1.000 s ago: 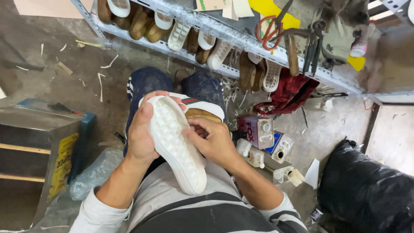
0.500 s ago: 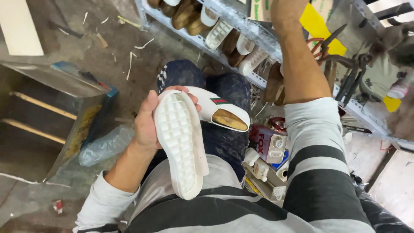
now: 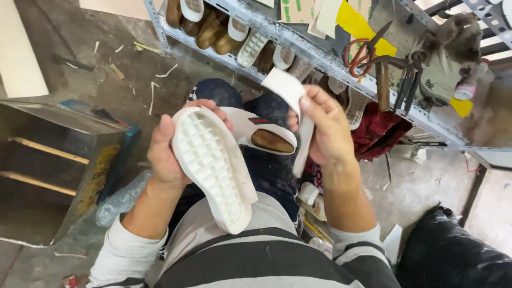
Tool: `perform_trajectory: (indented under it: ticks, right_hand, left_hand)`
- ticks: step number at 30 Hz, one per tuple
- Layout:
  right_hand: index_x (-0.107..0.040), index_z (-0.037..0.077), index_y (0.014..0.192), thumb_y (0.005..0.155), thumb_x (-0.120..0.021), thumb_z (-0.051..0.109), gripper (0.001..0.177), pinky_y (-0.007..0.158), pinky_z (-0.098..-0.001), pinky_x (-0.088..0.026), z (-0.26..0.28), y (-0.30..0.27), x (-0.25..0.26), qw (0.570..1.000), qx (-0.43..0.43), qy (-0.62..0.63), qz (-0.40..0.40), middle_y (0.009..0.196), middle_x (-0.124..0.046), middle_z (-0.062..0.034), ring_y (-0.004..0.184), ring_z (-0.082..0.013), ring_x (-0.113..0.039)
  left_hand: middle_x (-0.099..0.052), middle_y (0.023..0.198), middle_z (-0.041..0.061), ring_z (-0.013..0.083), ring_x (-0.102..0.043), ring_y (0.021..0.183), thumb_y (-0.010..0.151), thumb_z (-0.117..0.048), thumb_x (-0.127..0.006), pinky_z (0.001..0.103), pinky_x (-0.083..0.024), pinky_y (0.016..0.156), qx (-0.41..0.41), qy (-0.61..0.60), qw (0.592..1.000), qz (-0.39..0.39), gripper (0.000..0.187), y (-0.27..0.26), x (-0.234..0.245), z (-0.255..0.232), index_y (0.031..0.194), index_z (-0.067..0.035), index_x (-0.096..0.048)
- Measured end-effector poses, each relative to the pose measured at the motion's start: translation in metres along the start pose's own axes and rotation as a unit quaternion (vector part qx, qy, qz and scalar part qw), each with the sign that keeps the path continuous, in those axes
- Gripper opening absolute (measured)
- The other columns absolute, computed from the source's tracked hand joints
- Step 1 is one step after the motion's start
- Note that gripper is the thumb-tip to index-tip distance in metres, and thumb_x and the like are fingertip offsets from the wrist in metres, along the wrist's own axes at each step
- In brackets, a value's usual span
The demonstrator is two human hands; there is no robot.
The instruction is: The person holds a white slip-on shoe and a separate white sole, aligns the sole to the shoe's bottom, and presses it into place. They smooth the edges and sides of the sole with their hands to ensure it adheres properly.
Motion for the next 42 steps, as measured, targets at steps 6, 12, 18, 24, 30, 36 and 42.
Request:
perform_trajectory:
  ticks: [6,12,18,24,30,36,42]
  right_hand:
    - [-0.062,0.003,0.117,0.107,-0.055,0.016,0.018,0.054,-0.0181,-0.040,-0.053,-0.031,-0.053,0.917,-0.202,0.339,0.062,0.074,-0.057,-0.0020,0.060,-0.0089,-0.048]
    - [-0.061,0.005,0.112,0.106,-0.044,0.016,0.022,0.040,-0.0171,-0.032,-0.079,-0.058,-0.078,0.854,-0.324,0.352,0.202,0.061,-0.046,0.0031,0.044,-0.0040,-0.036]
    - [-0.064,0.004,0.091,0.103,-0.050,0.033,0.035,0.066,-0.0272,-0.047,-0.040,-0.048,-0.069,0.973,-0.172,-0.062,0.141,0.069,-0.065,-0.0099,0.061,-0.0170,-0.062]
    - [-0.061,0.000,0.140,0.088,-0.082,0.013,0.057,0.101,-0.0347,-0.055,0.013,-0.037,-0.077,0.935,0.175,-0.275,0.140,0.124,-0.066,-0.0124,0.114,-0.0204,-0.064]
    - [-0.072,0.005,0.126,0.088,-0.084,0.009,0.040,0.069,-0.0274,-0.059,0.010,-0.031,-0.076,0.938,0.184,-0.283,0.082,0.081,-0.072,-0.0085,0.071,-0.0109,-0.065]
    - [-0.074,0.006,0.102,0.097,-0.072,0.011,0.008,0.062,-0.0170,-0.052,0.018,-0.024,-0.050,0.961,0.147,-0.231,-0.037,0.083,-0.071,0.0012,0.069,-0.0027,-0.061]
    - [-0.066,-0.001,0.119,0.091,-0.077,0.011,0.033,0.051,-0.0195,-0.045,0.014,-0.050,-0.043,0.994,0.078,-0.072,-0.002,0.073,-0.068,-0.0020,0.058,-0.0057,-0.056]
  left_hand:
    - [-0.016,0.172,0.031,0.0324,-0.068,0.115,0.101,-0.053,-0.070,0.041,-0.053,0.095,-0.009,0.096,0.975,0.199,0.069,-0.014,-0.067,0.002,0.140,0.003,-0.056]
    - [-0.070,0.118,0.029,0.0334,-0.056,0.133,0.098,-0.058,-0.060,0.046,-0.039,0.119,0.002,0.183,0.962,0.203,0.081,-0.028,-0.079,0.002,0.144,0.008,-0.051]
    - [-0.068,0.117,0.031,0.0372,-0.072,0.099,0.095,-0.041,-0.070,0.042,-0.059,0.089,0.074,0.037,0.982,0.168,0.092,-0.029,-0.074,0.014,0.154,0.018,-0.031]
    - [-0.065,0.111,0.040,0.0345,-0.073,0.096,0.096,-0.038,-0.053,0.052,-0.060,0.091,0.019,0.058,0.980,0.192,0.087,-0.018,-0.057,0.025,0.153,0.022,-0.025]
    - [-0.067,0.110,0.040,0.0354,-0.074,0.095,0.094,-0.040,-0.055,0.054,-0.060,0.090,0.006,0.084,0.983,0.163,0.087,-0.019,-0.050,0.021,0.152,0.020,-0.030]
    - [-0.070,0.121,0.031,0.0317,-0.073,0.110,0.095,-0.038,-0.074,0.037,-0.059,0.092,0.069,0.020,0.991,0.110,0.096,-0.024,-0.072,0.003,0.161,0.011,-0.025]
    - [-0.054,0.149,0.016,0.0276,-0.069,0.107,0.090,-0.052,-0.064,0.043,-0.058,0.082,-0.053,0.149,0.987,-0.023,0.085,-0.017,-0.043,-0.025,0.147,0.008,-0.046]
Point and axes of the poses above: each hand's wrist, its own y-axis towards the middle knuckle, its own x-axis out of the back of the hand, z = x × y, the point moved 9 cm from there along y, towards the middle knuckle
